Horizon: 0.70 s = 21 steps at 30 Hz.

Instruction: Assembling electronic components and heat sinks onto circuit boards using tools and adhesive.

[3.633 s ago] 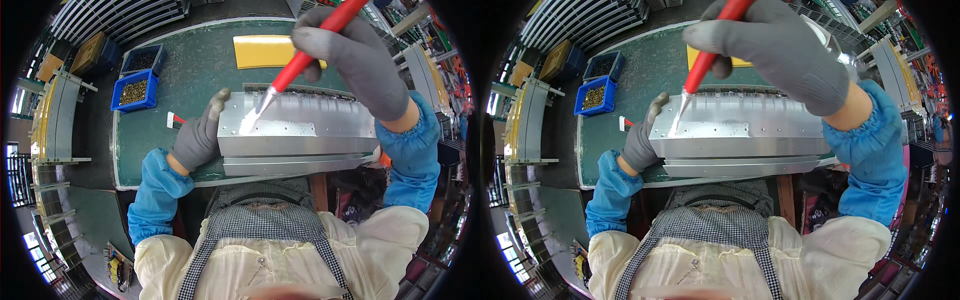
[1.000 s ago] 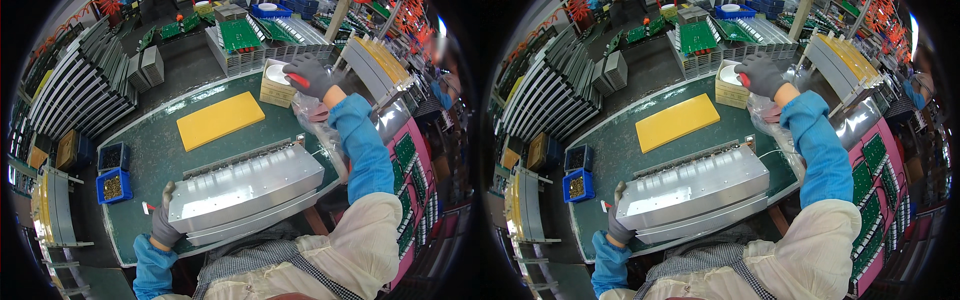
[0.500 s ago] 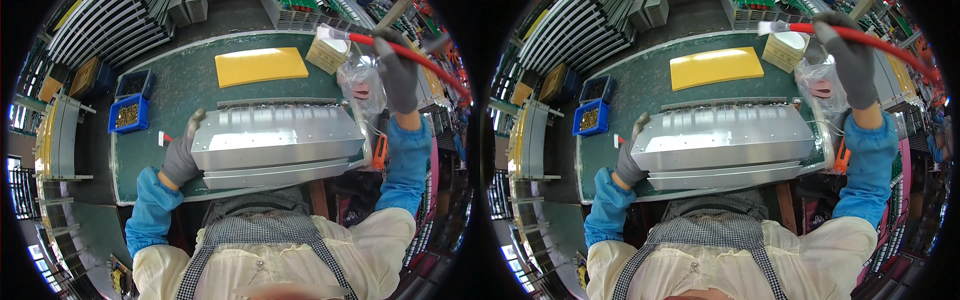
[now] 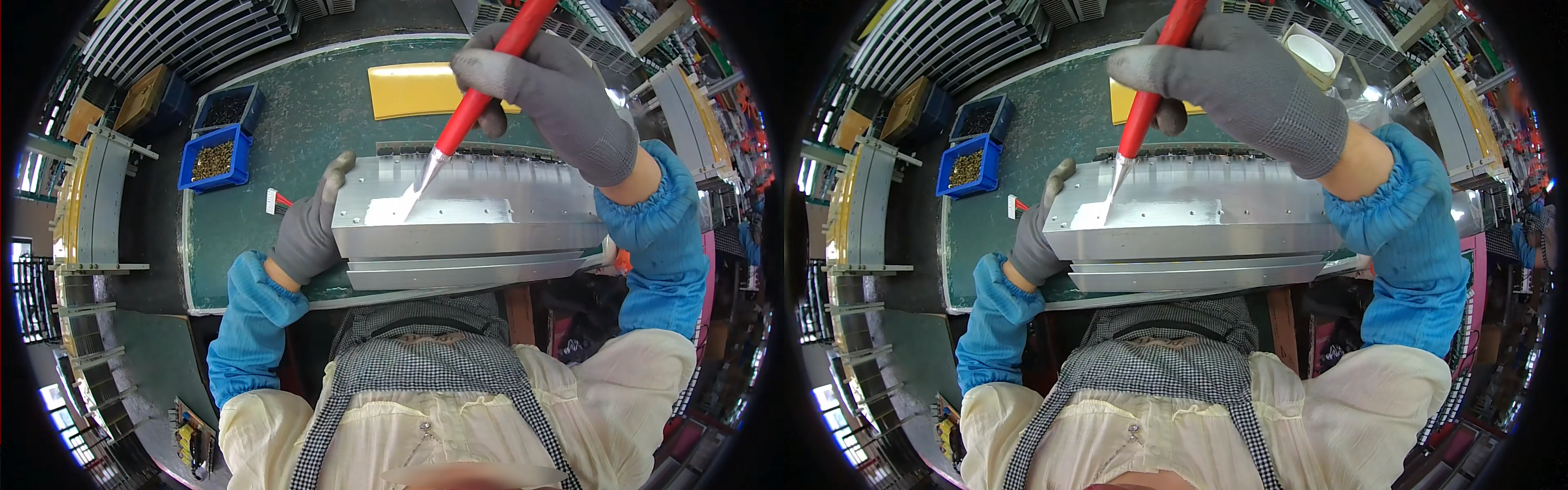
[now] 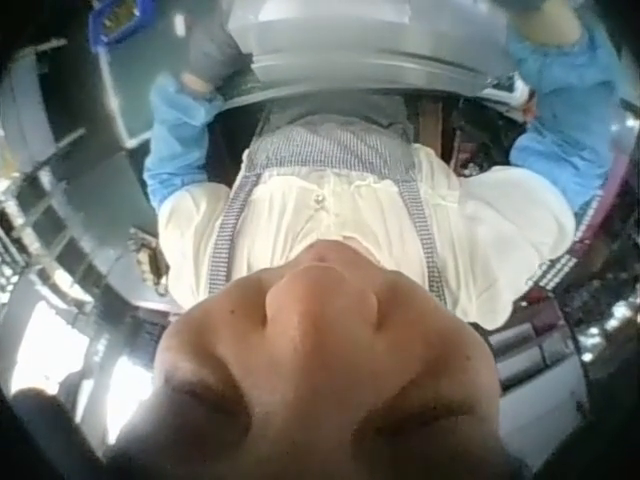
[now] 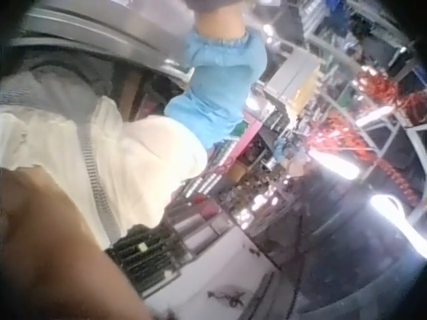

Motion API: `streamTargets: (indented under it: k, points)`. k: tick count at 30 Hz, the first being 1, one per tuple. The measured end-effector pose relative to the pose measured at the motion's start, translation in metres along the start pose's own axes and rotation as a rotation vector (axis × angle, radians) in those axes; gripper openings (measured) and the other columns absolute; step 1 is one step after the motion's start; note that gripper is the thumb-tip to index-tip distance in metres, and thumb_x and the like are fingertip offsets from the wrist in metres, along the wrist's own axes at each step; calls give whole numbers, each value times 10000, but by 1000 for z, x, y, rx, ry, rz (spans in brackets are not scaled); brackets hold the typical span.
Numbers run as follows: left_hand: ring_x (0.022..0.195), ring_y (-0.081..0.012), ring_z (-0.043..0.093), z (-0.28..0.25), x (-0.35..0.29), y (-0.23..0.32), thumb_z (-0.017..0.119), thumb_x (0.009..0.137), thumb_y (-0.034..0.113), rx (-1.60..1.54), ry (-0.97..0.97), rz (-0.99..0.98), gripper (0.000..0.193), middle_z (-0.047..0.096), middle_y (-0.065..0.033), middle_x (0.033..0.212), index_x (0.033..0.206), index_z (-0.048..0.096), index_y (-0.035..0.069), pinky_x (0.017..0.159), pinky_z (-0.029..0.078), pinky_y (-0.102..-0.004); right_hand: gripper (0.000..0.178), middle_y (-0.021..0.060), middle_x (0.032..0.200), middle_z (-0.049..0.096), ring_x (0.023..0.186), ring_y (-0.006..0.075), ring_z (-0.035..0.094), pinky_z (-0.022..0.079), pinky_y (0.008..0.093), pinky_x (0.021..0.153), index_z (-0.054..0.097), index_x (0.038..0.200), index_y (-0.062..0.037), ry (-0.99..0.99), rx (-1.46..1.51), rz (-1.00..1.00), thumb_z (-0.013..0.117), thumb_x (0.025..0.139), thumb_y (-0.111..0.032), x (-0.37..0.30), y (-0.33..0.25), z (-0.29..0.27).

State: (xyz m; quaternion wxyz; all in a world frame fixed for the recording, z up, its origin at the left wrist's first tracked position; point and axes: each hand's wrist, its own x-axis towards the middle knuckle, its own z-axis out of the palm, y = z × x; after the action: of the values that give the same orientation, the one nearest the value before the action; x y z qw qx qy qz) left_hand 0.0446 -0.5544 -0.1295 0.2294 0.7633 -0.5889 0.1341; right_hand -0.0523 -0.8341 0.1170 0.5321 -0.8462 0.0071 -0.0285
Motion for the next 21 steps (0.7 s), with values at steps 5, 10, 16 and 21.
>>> streamTargets:
  k: [5,10,16,21]
  points:
    - [1319,-284,428,-14,5,5,541,963,296,59,-57,18,719,368,-198,1438,1486,148,-2,1134,343,-338,359,45,783,610,631,89,606,508,224,634,638,988,-26,-124,-58,-46,628,899,-373,9,5,-8]
    - [1294,-287,436,-20,14,6,554,949,330,114,-129,82,711,366,-198,1437,1487,211,16,1127,345,-357,346,40,768,598,601,75,584,493,212,579,632,978,-22,-12,-88,89,629,891,-357,-5,3,-24]
    - [1298,-303,418,-25,16,20,592,917,373,-118,-143,-150,726,338,-192,1444,1491,264,71,1123,336,-402,315,44,743,596,565,68,564,469,214,519,627,961,-19,-114,-41,108,631,872,-322,-20,28,-68]
    - [1302,-338,415,-22,8,17,596,905,422,-135,-139,-213,775,317,-194,1449,1486,259,36,1113,347,-431,308,69,746,621,517,72,534,421,211,461,620,934,-17,-67,-79,131,612,864,-316,-39,43,-97]
